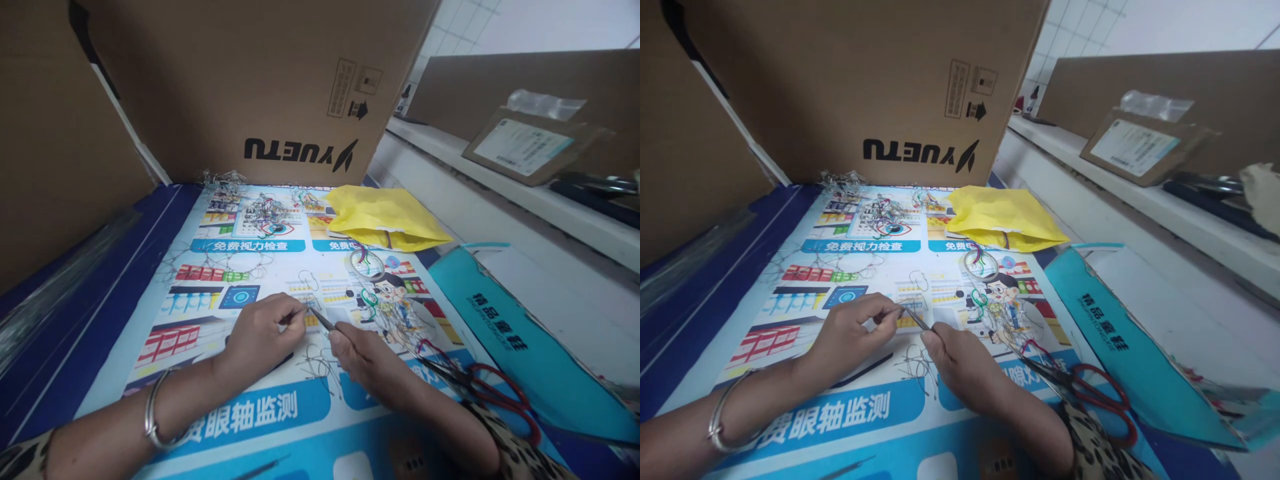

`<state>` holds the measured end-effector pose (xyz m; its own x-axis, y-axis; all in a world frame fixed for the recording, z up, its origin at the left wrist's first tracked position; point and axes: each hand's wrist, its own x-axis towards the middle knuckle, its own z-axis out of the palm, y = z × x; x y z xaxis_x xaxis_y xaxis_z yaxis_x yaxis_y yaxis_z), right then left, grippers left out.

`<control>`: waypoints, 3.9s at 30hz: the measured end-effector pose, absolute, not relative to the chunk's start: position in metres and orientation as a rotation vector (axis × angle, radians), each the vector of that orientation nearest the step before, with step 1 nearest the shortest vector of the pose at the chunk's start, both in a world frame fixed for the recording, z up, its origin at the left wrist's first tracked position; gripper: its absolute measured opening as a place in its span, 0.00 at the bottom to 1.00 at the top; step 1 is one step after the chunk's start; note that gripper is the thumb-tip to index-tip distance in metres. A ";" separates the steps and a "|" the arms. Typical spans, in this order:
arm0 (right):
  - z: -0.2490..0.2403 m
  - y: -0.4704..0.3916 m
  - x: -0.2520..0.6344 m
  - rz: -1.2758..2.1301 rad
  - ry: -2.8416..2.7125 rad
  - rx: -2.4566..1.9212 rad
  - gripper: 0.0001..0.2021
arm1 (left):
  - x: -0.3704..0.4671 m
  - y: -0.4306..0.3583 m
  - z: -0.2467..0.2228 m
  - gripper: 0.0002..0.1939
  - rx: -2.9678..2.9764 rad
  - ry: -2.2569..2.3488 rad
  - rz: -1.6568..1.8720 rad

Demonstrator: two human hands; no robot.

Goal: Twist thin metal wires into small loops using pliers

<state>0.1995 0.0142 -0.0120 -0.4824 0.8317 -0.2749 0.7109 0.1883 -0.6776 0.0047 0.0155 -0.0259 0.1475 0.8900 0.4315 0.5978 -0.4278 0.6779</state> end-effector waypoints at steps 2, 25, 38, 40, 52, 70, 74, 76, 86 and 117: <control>-0.013 0.015 0.200 1.170 -2.299 -1.511 0.20 | 0.005 0.016 -0.027 0.06 2.081 1.429 1.171; -0.012 0.015 0.197 1.050 -2.379 -1.545 0.18 | 0.005 0.016 -0.025 0.07 2.002 1.452 1.088; -0.014 0.014 0.200 1.138 -2.312 -1.486 0.19 | 0.006 0.016 -0.025 0.08 1.961 1.508 1.061; -0.014 0.014 0.200 1.145 -2.308 -1.487 0.19 | 0.006 0.016 -0.025 0.08 1.948 1.518 1.059; -0.010 0.013 0.199 1.135 -2.310 -1.493 0.19 | 0.007 0.013 -0.024 0.09 1.949 1.512 1.069; -0.011 0.013 0.198 1.061 -2.363 -1.521 0.19 | 0.008 0.013 -0.022 0.08 1.940 1.491 1.065; -0.013 0.015 0.197 0.982 -2.413 -1.540 0.19 | 0.006 0.015 -0.020 0.08 2.027 1.462 1.062; -0.014 0.016 0.196 0.925 -2.447 -1.560 0.19 | 0.004 0.017 -0.019 0.07 2.089 1.426 1.068; -0.016 0.016 0.197 0.670 -2.644 -1.596 0.17 | -0.008 0.026 -0.012 0.08 2.341 1.244 0.915; -0.014 0.006 0.177 0.956 -2.201 -1.531 0.17 | 0.006 0.016 -0.015 0.07 1.854 1.493 1.276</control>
